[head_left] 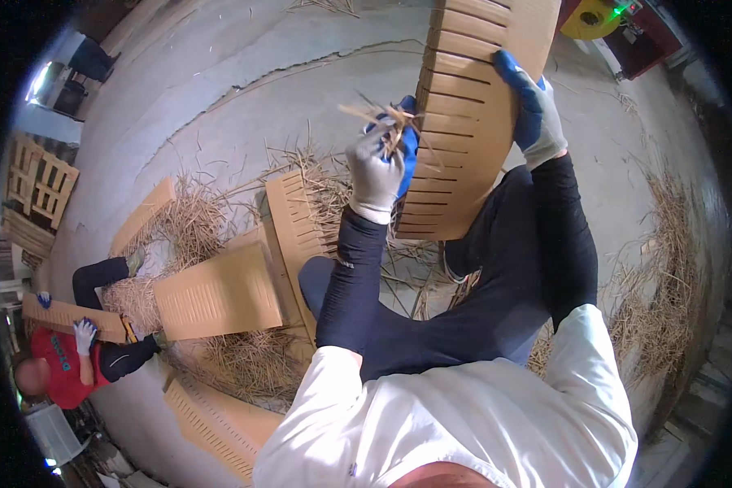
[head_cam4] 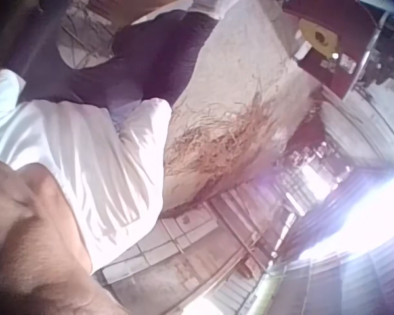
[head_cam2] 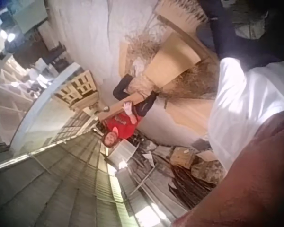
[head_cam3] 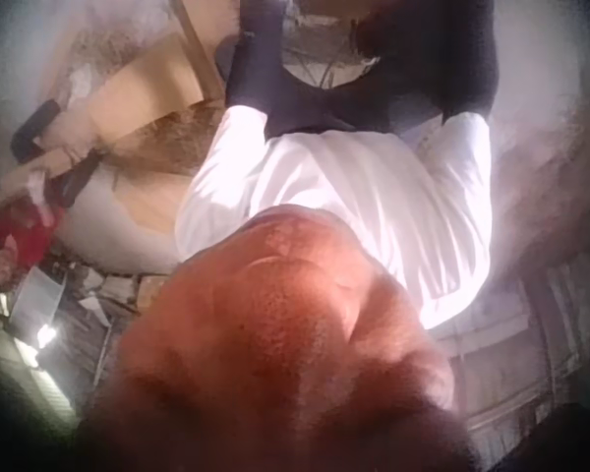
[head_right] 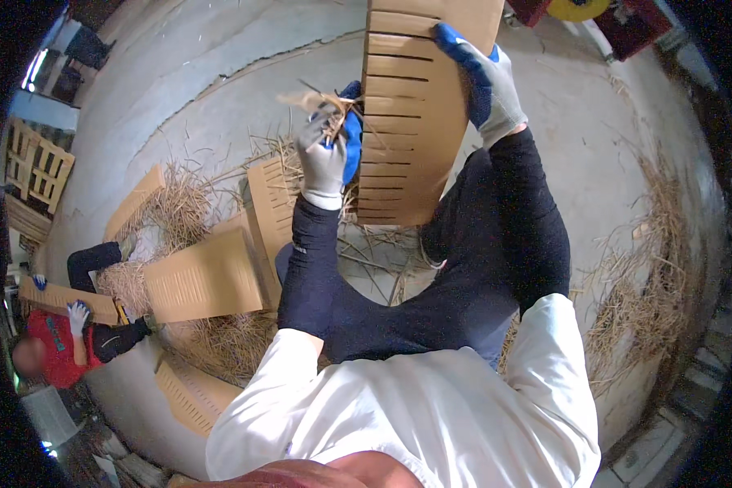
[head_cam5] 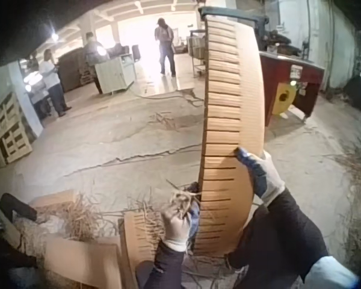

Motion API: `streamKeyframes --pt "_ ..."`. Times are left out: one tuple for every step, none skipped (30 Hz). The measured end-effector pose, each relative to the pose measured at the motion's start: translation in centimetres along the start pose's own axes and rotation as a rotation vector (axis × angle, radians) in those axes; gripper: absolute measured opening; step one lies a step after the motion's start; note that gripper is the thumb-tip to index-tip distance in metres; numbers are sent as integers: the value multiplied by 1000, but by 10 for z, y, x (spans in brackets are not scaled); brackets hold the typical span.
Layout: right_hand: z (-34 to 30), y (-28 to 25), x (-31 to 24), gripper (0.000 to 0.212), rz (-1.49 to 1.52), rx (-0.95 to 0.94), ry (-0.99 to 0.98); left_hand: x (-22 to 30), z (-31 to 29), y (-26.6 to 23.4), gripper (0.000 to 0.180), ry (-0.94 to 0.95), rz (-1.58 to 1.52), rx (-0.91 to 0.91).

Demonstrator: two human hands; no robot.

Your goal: Assembling cardboard packaging structures by inserting protective straw materials into precut slots.

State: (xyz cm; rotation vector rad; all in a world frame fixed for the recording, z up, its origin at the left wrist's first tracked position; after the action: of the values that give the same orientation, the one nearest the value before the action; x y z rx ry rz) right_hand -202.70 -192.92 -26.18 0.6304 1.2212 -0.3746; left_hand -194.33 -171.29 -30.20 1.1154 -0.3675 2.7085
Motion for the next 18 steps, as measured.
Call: streamKeyframes --pt "-1 0 1 38 32 29 16 -2 2 2 16 -22 -31 -28" --pt "-1 0 2 36 65 59 29 -6 5 5 16 -41 -63 -57" --pt "-1 0 1 37 67 40 22 -9 7 6 15 6 -80 -46" --pt "-1 0 1 37 69 21 15 -13 4 4 13 -29 -26 -18" --pt "-1 -1 1 38 68 5 7 -11 2 1 11 -64 24 10" --pt "-2 -1 1 39 74 -3 9 -10 0 -1 9 -99 74 38" --pt "-3 -1 2 40 79 -10 12 -32 -8 0 11 -246 -10 104" --pt "-3 0 2 41 88 -20 14 -51 -16 11 14 -578 -374 137" --pt "-3 1 1 40 91 -11 2 -56 -19 19 16 -689 -650 212" --pt "-3 2 -1 39 94 -2 -11 -60 -21 26 17 -794 -929 287" --pt "-3 2 0 38 101 10 -19 -66 -26 27 19 -832 -1055 318" --pt "-4 1 -4 37 90 16 -43 -74 -30 27 20 -867 -1187 346" --pt "-6 1 -9 37 80 20 -66 -84 -36 24 22 -899 -1319 376" --pt "-6 1 -12 37 73 19 -88 -84 -30 13 27 -771 -1271 219" --pt "-4 -2 -9 36 75 25 -69 -93 -37 10 28 -808 -1231 291" --pt "1 -8 -4 36 77 30 -49 -101 -44 7 30 -843 -1190 363" --pt "2 -11 -2 36 72 43 -29 -93 -41 10 32 -811 -1091 293" --pt "2 -12 -1 36 81 42 -22 -83 -39 12 34 -777 -992 225"
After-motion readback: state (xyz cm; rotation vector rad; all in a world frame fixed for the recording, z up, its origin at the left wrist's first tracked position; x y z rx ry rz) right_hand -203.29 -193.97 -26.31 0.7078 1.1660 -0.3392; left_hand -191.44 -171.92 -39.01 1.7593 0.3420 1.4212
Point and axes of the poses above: each hand's wrist, its own z-axis towards the middle knuckle, its own y-axis out of the palm, x = y × z, the point moved 7 cm from there along z, towards the middle knuckle, and after that the axes turned 2 degrees about -y, right-handed, at the moved point
